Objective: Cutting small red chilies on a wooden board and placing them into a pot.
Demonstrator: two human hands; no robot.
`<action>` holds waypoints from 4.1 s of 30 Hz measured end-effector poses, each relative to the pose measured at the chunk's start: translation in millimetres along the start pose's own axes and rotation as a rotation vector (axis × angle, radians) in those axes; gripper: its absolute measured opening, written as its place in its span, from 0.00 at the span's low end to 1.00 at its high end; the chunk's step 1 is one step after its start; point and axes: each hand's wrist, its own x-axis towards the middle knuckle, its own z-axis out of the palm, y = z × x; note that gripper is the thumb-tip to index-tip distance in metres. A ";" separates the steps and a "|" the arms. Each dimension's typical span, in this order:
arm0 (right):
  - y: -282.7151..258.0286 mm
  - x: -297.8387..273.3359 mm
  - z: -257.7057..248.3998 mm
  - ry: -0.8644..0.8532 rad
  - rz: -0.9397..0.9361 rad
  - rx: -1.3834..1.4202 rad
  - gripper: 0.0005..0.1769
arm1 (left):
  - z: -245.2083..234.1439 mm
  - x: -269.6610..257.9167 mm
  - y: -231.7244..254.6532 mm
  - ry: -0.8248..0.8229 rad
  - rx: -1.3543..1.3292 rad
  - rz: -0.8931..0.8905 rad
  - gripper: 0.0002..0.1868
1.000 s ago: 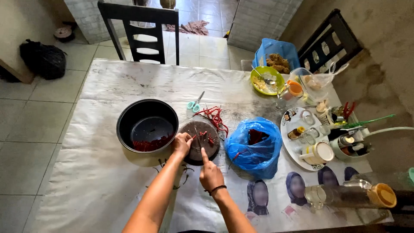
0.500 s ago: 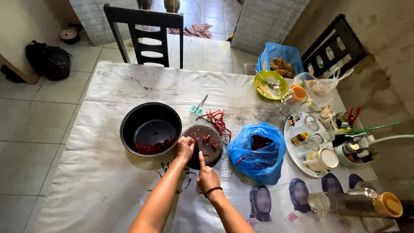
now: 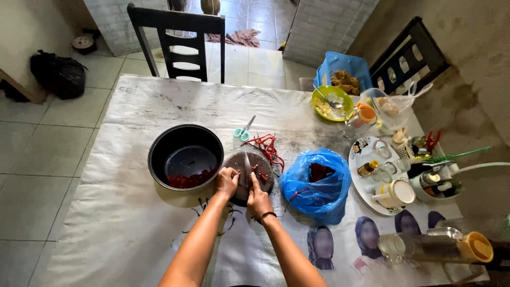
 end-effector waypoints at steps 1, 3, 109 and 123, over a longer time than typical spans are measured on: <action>-7.6 -6.3 -5.2 0.000 0.000 -0.001 0.41 | 11.6 1.5 -16.0 0.001 0.000 0.000 0.05; -20.0 -19.7 -19.4 -0.031 0.080 -0.151 0.42 | 40.2 3.8 -44.5 0.059 -0.028 0.132 0.06; 44.3 116.0 -42.8 0.087 -0.018 -0.293 0.08 | -204.9 -18.4 59.4 -0.016 0.354 0.467 0.20; -136.1 74.0 -23.0 -0.070 -0.654 0.034 0.08 | -132.4 -50.9 -18.1 -0.414 0.770 0.330 0.06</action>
